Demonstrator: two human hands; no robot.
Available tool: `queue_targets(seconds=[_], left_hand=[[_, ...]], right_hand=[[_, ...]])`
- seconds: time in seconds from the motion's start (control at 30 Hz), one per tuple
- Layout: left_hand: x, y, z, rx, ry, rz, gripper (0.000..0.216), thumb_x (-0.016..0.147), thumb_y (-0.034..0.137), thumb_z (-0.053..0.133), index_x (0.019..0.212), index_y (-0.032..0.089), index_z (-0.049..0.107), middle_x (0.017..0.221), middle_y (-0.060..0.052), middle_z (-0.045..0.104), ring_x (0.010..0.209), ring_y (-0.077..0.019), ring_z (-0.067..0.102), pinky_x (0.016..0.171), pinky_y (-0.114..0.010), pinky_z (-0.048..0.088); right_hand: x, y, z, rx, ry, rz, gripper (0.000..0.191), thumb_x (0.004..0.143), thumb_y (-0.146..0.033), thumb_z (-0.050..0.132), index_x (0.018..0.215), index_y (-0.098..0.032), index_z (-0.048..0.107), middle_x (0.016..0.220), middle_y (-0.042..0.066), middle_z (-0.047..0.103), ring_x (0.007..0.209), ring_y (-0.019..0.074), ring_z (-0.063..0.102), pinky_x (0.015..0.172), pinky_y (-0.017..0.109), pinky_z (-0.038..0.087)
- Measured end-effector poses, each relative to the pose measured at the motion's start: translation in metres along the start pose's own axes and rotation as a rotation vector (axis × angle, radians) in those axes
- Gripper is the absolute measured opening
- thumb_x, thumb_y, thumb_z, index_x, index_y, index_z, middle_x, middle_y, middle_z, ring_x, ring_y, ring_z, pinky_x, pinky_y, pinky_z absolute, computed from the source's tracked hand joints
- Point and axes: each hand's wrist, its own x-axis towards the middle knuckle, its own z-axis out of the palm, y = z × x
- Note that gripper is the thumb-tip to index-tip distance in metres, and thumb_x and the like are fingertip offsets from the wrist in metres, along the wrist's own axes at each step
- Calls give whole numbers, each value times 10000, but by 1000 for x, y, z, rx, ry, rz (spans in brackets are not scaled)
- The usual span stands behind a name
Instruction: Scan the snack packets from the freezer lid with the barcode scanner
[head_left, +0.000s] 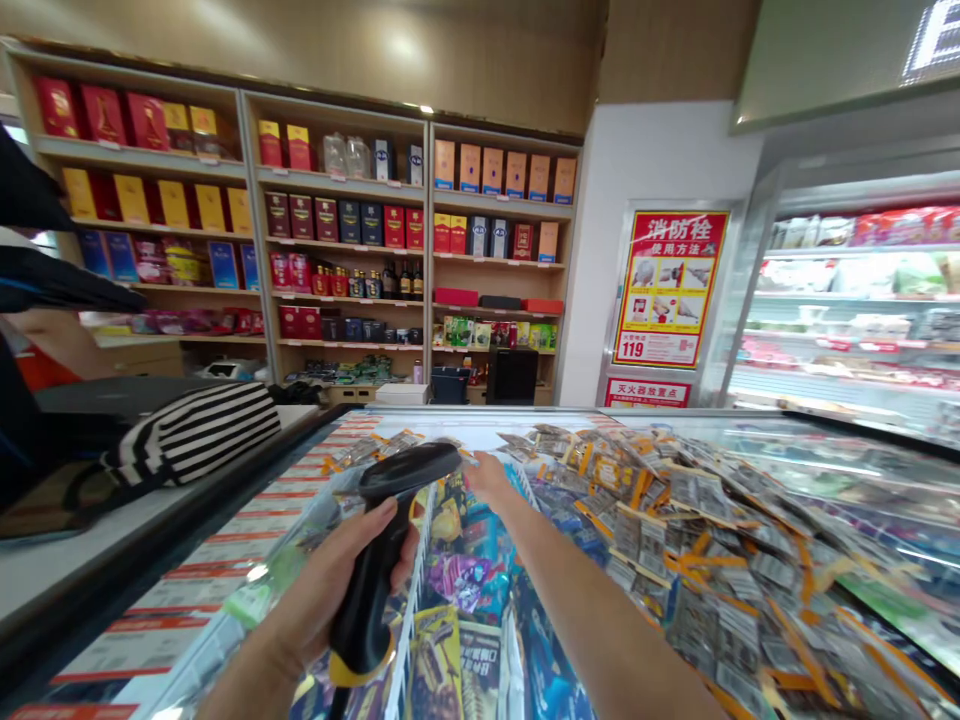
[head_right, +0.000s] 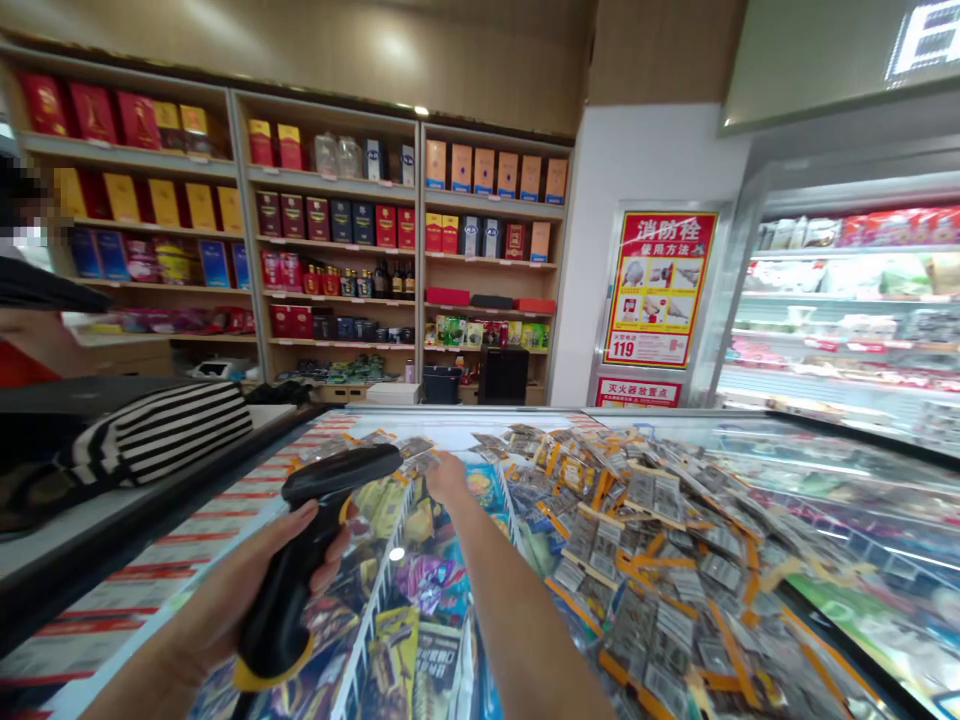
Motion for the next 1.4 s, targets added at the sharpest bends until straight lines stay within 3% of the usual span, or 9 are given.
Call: queue_targets(seconds=[0.17, 0.33, 0.6, 0.7, 0.83, 0.93, 1.1, 1.23, 1.4], left_hand=[[-2, -5, 8, 68, -97, -8, 246, 700, 378, 510, 681, 135, 548, 543, -1, 532, 424, -86, 456, 418, -201, 345], [-6, -11, 13, 110, -137, -25, 243, 701, 371, 517, 657, 134, 547, 543, -15, 542, 414, -76, 445, 420, -196, 336], [-3, -14, 12, 35, -65, -106, 280, 679, 389, 540, 791, 132, 552, 537, -11, 552, 401, -85, 454, 400, -201, 339], [-2, -14, 12, 46, -72, -100, 272, 691, 383, 529, 773, 125, 554, 536, -13, 550, 407, -85, 459, 405, -199, 342], [-3, -15, 13, 85, -83, -47, 264, 698, 380, 518, 724, 120, 561, 518, -6, 535, 390, -73, 438, 391, -193, 325], [-3, -15, 12, 73, -79, -61, 260, 689, 388, 525, 701, 129, 547, 524, -9, 540, 396, -75, 445, 395, -195, 331], [-6, -14, 10, 49, -97, -73, 248, 694, 384, 520, 733, 139, 531, 541, -13, 550, 397, -77, 452, 402, -196, 333], [-8, -15, 11, 74, -134, -64, 241, 696, 373, 520, 766, 142, 526, 545, -17, 555, 402, -80, 452, 397, -190, 312], [-9, -14, 12, 102, -170, -36, 263, 703, 376, 506, 805, 134, 524, 542, -21, 550, 416, -82, 439, 407, -192, 295]], right_hand=[[-32, 26, -99, -661, 38, -101, 283, 693, -214, 454, 931, -148, 592, 1020, 117, 578, 987, 230, 493, 864, 315, 324], [-53, 53, -168, -967, 19, 132, 304, 762, -304, 378, 866, -141, 612, 848, 158, 622, 835, 245, 565, 708, 339, 391], [-52, 46, -137, -1027, -5, -26, 265, 754, -325, 404, 783, -207, 639, 1057, 100, 546, 968, 245, 483, 780, 359, 356], [-53, 42, -129, -961, -61, -104, 272, 753, -333, 406, 722, -180, 629, 935, 100, 601, 874, 205, 533, 758, 297, 366], [-47, 40, -126, -904, -41, 8, 357, 633, -379, 552, 918, -165, 578, 859, 107, 623, 826, 238, 553, 673, 307, 381], [-49, 40, -126, -810, -94, 28, 370, 541, -402, 618, 846, -193, 593, 822, 69, 631, 806, 240, 554, 651, 299, 373], [-70, 36, -123, -363, 122, 5, 270, 541, -345, 617, 757, -192, 568, 707, 28, 618, 671, 186, 551, 586, 258, 376], [-84, 28, -116, 154, 63, 118, 327, 592, -367, 563, 880, -215, 541, 752, 6, 618, 630, 185, 555, 513, 270, 403], [-89, 18, -107, 501, 27, 15, 379, 536, -281, 614, 904, -206, 561, 881, 27, 619, 818, 201, 543, 663, 291, 414]])
